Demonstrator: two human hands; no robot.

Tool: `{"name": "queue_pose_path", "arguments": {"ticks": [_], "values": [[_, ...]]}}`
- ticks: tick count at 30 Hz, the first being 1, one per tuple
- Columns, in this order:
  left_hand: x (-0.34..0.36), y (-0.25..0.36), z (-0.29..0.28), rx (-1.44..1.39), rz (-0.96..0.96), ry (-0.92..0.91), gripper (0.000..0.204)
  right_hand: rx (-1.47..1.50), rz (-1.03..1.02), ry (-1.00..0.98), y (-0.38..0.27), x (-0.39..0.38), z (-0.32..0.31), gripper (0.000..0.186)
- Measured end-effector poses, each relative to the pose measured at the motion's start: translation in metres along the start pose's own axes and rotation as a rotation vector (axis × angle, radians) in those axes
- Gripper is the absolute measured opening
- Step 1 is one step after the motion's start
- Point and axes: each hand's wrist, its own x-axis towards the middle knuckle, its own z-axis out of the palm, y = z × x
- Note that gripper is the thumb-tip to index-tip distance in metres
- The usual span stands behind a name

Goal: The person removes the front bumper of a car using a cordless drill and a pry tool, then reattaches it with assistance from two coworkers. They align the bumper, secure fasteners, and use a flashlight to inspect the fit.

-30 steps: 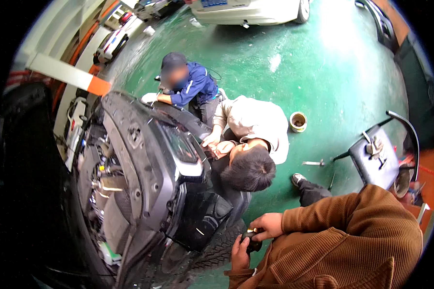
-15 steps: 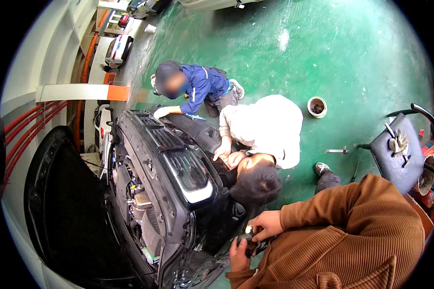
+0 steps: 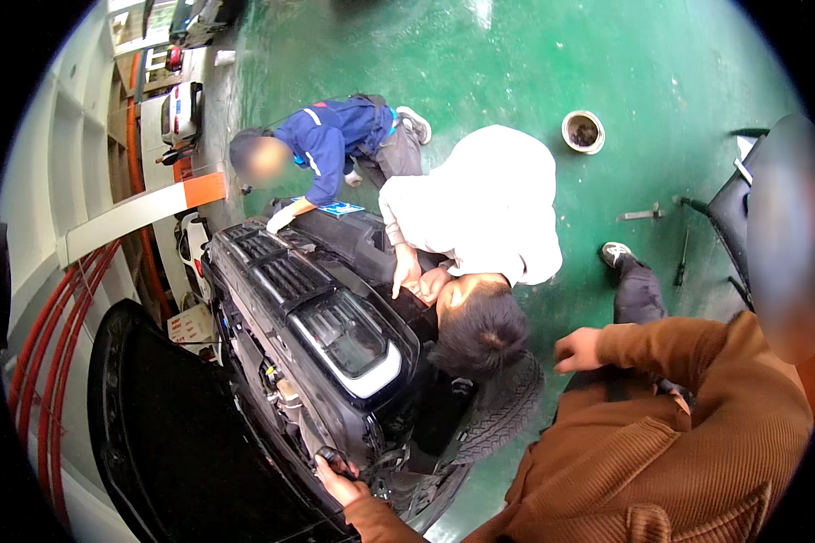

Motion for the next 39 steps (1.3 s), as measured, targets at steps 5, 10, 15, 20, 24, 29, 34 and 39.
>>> {"name": "queue_pose_path", "arguments": {"ticks": [5,10,15,20,24,29,34,39], "values": [[0.067,-0.027,0.045,0.177,0.053,0.075,0.044,-0.067,0.499,0.141,0.104,-0.04,-0.005,0.048],[0.073,-0.063,0.079,0.681,0.314,0.476,0.073,0.076,0.52,0.483,0.181,-0.062,0.006,0.035],[0.063,-0.068,0.086,0.723,0.485,0.461,0.068,-0.092,0.56,0.467,0.206,-0.039,0.026,0.037],[0.063,-0.069,0.09,0.774,0.452,0.517,0.066,-0.108,0.621,0.384,0.205,-0.016,0.022,0.038],[0.063,-0.072,0.09,0.796,0.429,0.56,0.071,-0.097,0.685,0.341,0.198,-0.009,0.01,0.038],[0.063,-0.073,0.091,0.806,0.449,0.576,0.073,-0.106,0.726,0.321,0.192,-0.007,-0.002,0.037],[0.057,-0.068,0.1,0.783,0.408,0.583,0.075,-0.1,0.745,0.319,0.194,-0.003,-0.01,0.037],[0.05,-0.06,0.11,0.81,0.377,0.572,0.081,-0.13,0.773,0.31,0.199,0.0,-0.013,0.037]]}}
